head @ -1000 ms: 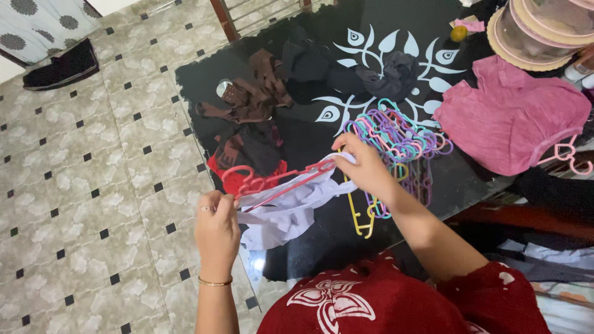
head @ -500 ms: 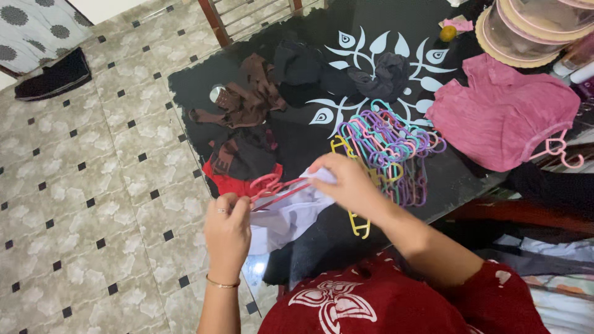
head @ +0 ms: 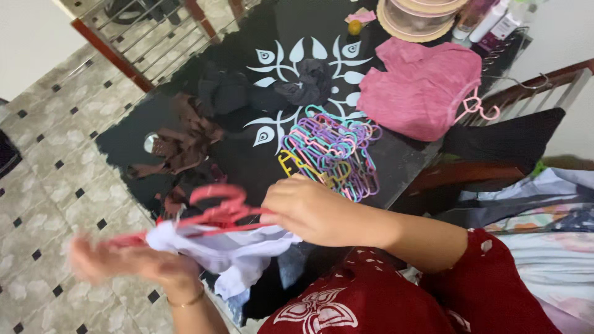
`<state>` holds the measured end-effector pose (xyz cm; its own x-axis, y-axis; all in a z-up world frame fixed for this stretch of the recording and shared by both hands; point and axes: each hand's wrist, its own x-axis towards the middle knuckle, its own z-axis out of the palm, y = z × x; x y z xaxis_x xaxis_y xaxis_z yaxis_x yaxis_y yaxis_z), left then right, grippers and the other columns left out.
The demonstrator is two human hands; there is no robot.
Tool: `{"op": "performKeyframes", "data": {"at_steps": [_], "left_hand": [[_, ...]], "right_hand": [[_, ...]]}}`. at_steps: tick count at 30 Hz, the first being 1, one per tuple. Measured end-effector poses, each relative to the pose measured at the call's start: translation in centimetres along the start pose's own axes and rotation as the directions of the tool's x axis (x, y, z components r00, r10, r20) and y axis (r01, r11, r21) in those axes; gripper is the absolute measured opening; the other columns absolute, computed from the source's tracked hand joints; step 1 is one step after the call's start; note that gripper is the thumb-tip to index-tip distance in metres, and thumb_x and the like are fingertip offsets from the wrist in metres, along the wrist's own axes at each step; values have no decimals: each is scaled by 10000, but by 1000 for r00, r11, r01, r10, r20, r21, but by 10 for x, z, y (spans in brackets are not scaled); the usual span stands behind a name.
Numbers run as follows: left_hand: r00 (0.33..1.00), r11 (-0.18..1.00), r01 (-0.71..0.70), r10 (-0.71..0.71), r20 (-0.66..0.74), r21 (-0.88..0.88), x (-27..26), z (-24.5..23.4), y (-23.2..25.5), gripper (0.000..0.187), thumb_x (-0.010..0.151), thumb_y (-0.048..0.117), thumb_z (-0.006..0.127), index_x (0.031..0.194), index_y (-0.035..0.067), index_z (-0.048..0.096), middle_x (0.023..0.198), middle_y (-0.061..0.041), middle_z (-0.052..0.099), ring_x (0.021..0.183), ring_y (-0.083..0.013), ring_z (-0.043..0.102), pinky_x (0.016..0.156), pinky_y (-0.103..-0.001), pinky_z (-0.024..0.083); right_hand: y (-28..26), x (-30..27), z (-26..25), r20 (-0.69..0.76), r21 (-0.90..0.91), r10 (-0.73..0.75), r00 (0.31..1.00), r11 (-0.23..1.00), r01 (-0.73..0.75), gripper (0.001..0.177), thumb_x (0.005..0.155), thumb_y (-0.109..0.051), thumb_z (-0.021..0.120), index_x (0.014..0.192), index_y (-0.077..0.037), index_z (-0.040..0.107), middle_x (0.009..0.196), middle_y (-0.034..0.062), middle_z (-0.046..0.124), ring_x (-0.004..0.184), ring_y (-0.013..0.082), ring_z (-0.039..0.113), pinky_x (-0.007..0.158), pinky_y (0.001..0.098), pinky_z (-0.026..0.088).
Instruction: The person sorts through a pile of clothes on a table and hangs them onto plastic hangers by hand.
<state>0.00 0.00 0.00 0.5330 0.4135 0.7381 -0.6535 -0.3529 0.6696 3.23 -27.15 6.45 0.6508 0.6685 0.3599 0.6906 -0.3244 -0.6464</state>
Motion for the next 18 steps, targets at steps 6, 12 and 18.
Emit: {"op": "performKeyframes", "data": {"at_steps": [6,12,18], "left_hand": [[339,614,766,-638,692,190,-23,75,-73,501,819,268,717,1278,76,661,1135,-214,604,1009,-320,565,925,-436,474],[-323,650,475,-498,805,593,12,127,-140,544,803,204,736,1310,15,674,1056,-213,723,911,-248,639,847,-380,533],[396,956,291,-90,914,-31,7,346,-177,574,822,213,795,1315,42,556,1288,-147,666,1249,-260,630,1076,-337,475]], "right_hand": [[68,-25,-62,-161,549,562,811,734,-400,233,1035,-184,555,887,-27,645,791,46,606,709,123,573,619,305,497],[219,-112,-134,-484,590,748,454,662,-461,281,1046,-308,592,890,-84,657,722,-19,594,605,113,539,527,292,416],[377,-232,-133,-717,680,696,37,710,-183,263,1070,-248,639,930,-26,622,858,31,607,725,148,608,603,324,496]]}}
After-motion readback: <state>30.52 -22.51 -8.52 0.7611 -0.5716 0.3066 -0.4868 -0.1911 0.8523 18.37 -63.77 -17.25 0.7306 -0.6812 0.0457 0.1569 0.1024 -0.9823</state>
